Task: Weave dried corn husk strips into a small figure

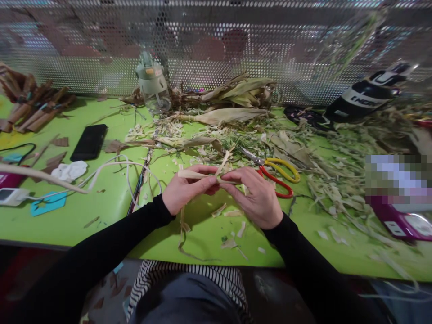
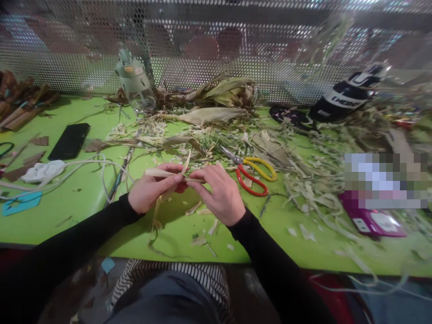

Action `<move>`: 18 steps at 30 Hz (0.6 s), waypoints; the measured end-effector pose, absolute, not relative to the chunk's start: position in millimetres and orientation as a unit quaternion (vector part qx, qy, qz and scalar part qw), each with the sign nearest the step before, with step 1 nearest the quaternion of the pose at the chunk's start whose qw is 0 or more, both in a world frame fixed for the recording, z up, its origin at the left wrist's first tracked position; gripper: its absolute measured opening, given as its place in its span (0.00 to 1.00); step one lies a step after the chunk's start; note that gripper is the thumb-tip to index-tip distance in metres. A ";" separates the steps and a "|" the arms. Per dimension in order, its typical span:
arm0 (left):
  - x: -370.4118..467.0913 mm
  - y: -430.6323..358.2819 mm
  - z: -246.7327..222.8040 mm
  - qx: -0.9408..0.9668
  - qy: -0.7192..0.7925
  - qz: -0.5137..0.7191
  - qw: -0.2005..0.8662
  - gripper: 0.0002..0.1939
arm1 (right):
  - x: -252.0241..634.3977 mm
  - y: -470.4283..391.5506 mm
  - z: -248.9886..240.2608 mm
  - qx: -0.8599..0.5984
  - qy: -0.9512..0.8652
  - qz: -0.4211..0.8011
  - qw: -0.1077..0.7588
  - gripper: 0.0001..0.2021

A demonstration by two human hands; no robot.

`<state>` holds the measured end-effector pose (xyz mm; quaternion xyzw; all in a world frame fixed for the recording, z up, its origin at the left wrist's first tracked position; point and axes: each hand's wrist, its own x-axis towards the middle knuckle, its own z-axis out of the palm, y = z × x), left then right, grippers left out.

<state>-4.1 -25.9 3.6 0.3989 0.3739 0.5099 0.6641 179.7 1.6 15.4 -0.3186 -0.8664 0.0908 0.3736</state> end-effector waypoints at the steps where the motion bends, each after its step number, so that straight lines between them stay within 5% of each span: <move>1: -3.4 -26.6 4.2 0.405 0.376 0.505 0.663 0.19 | 179.6 1.2 15.5 -0.325 -0.862 0.108 0.374 0.05; 12: 2.7 -25.9 9.9 0.367 0.400 0.506 0.671 0.10 | 179.1 -5.4 22.5 -0.371 -0.842 0.180 0.347 0.06; 15: 2.8 -24.2 6.1 0.318 0.393 0.512 0.694 0.10 | 179.9 -2.5 18.2 -0.365 -0.853 0.092 0.360 0.03; 18: 3.2 -22.8 0.5 0.287 0.376 0.542 0.695 0.11 | 176.3 -4.0 12.2 -0.330 -0.868 -0.087 0.361 0.11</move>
